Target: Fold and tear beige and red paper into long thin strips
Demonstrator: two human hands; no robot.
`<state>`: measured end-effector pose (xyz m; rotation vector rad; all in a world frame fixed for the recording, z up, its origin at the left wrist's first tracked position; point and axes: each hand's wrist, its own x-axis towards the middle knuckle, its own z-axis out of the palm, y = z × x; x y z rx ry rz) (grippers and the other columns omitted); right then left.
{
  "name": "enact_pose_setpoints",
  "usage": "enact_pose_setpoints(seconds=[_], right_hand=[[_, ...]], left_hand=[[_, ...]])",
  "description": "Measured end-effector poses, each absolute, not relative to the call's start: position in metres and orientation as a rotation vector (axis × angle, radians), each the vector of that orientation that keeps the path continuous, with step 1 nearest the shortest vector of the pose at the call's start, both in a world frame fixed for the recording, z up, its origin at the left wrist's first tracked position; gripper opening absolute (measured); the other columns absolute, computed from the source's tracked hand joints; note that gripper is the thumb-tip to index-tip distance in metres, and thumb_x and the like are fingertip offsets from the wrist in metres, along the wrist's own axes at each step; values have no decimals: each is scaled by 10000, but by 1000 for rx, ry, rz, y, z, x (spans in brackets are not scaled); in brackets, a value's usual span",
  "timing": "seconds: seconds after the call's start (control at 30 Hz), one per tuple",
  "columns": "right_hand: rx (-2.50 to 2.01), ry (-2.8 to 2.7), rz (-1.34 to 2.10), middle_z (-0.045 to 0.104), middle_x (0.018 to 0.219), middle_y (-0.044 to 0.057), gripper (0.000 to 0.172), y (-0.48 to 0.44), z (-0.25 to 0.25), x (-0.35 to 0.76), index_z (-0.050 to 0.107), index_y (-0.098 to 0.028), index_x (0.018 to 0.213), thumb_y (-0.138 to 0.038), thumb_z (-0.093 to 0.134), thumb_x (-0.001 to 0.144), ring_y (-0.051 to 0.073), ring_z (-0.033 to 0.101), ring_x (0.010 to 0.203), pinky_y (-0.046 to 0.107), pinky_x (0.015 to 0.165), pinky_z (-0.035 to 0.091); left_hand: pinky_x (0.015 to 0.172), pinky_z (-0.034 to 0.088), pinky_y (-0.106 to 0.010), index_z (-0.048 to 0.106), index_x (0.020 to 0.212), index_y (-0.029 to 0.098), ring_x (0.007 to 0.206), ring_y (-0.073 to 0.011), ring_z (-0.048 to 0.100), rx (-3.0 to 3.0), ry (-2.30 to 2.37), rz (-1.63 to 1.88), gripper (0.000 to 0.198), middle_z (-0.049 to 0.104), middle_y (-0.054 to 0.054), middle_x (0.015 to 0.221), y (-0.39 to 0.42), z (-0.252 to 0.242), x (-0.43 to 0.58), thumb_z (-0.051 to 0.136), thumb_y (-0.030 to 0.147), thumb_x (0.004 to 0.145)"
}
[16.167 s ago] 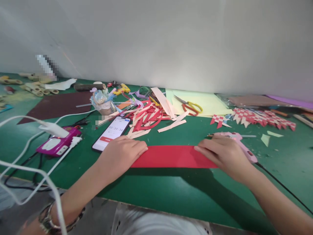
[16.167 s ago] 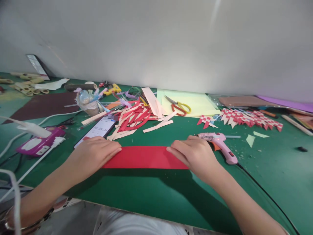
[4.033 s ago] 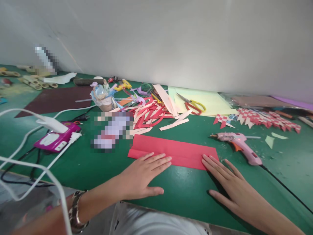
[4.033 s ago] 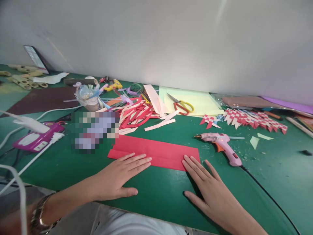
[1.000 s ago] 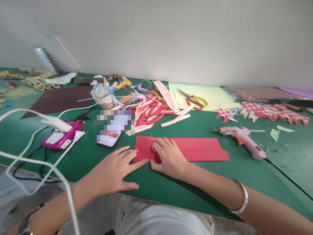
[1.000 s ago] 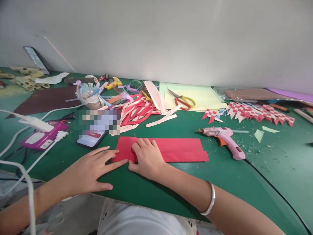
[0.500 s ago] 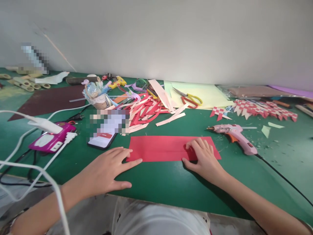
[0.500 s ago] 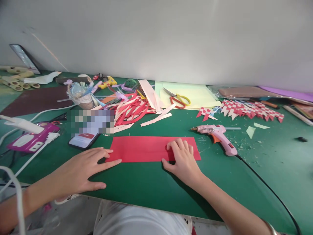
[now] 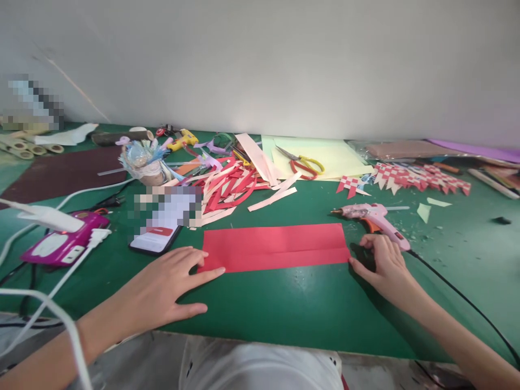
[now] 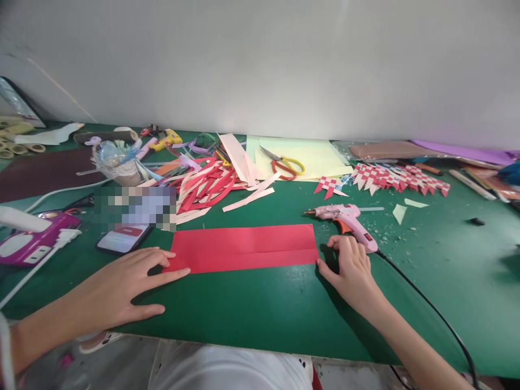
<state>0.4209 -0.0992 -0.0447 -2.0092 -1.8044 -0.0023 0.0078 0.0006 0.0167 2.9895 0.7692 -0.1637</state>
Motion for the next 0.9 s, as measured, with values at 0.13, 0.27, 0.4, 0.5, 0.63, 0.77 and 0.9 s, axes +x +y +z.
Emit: enact_pose_setpoints(seconds=[0.13, 0.27, 0.4, 0.5, 0.63, 0.77, 0.9], right_hand=[[-1902, -1755, 11, 454, 840, 57, 83, -106, -37, 421, 369, -229, 862, -247, 413, 794, 217, 469, 782, 368, 708, 402], [-1774, -1886, 37, 512, 933, 84, 111, -98, -17, 389, 416, -235, 950, -210, 413, 842, 235, 500, 909, 378, 778, 400], [-1631, -2265, 210, 528, 1113, 99, 291, -76, -7, 357, 437, -245, 1134, -299, 474, 850, 254, 482, 1039, 438, 878, 347], [-1659, -2375, 255, 560, 1052, 81, 271, -64, -6, 347, 491, -233, 1101, -303, 507, 840, 233, 520, 948, 424, 820, 361], [-1652, -2412, 377, 565, 983, 56, 239, -63, 3, 343, 529, -233, 1051, -334, 528, 834, 217, 528, 894, 385, 762, 373], [-1595, -2396, 421, 562, 1007, 66, 261, -65, 8, 336, 532, -241, 1075, -388, 463, 870, 213, 521, 925, 369, 777, 374], [-1607, -2428, 301, 573, 983, 71, 186, -64, 2, 332, 541, -224, 1038, -273, 456, 880, 203, 536, 871, 337, 718, 363]], left_hand=[[828, 428, -363, 564, 1143, 301, 982, -243, 522, 2977, 789, -74, 344, 547, -63, 1044, -1, 21, 21, 509, 432, 829], [859, 420, -356, 550, 1111, 179, 1002, -237, 523, 2933, 891, 70, 363, 539, -93, 1101, -6, 20, 58, 470, 428, 858], [833, 433, -353, 442, 1239, 139, 1028, -254, 522, 2873, 937, 67, 480, 522, -118, 1148, -5, 15, 99, 508, 405, 845], [756, 444, -307, 509, 1143, 159, 928, -216, 563, 2755, 934, -26, 335, 560, -76, 1027, -1, 14, 115, 541, 302, 842], [700, 425, -266, 543, 965, 181, 873, -180, 556, 2652, 867, -19, 171, 559, -31, 956, 2, 17, 120, 579, 268, 822], [668, 421, -277, 524, 839, 158, 821, -185, 536, 2692, 827, -22, 205, 535, -36, 891, -1, 18, 121, 558, 359, 827], [709, 435, -315, 520, 990, 134, 877, -219, 532, 2793, 814, 43, 333, 529, -77, 969, -5, 10, 122, 509, 432, 841]])
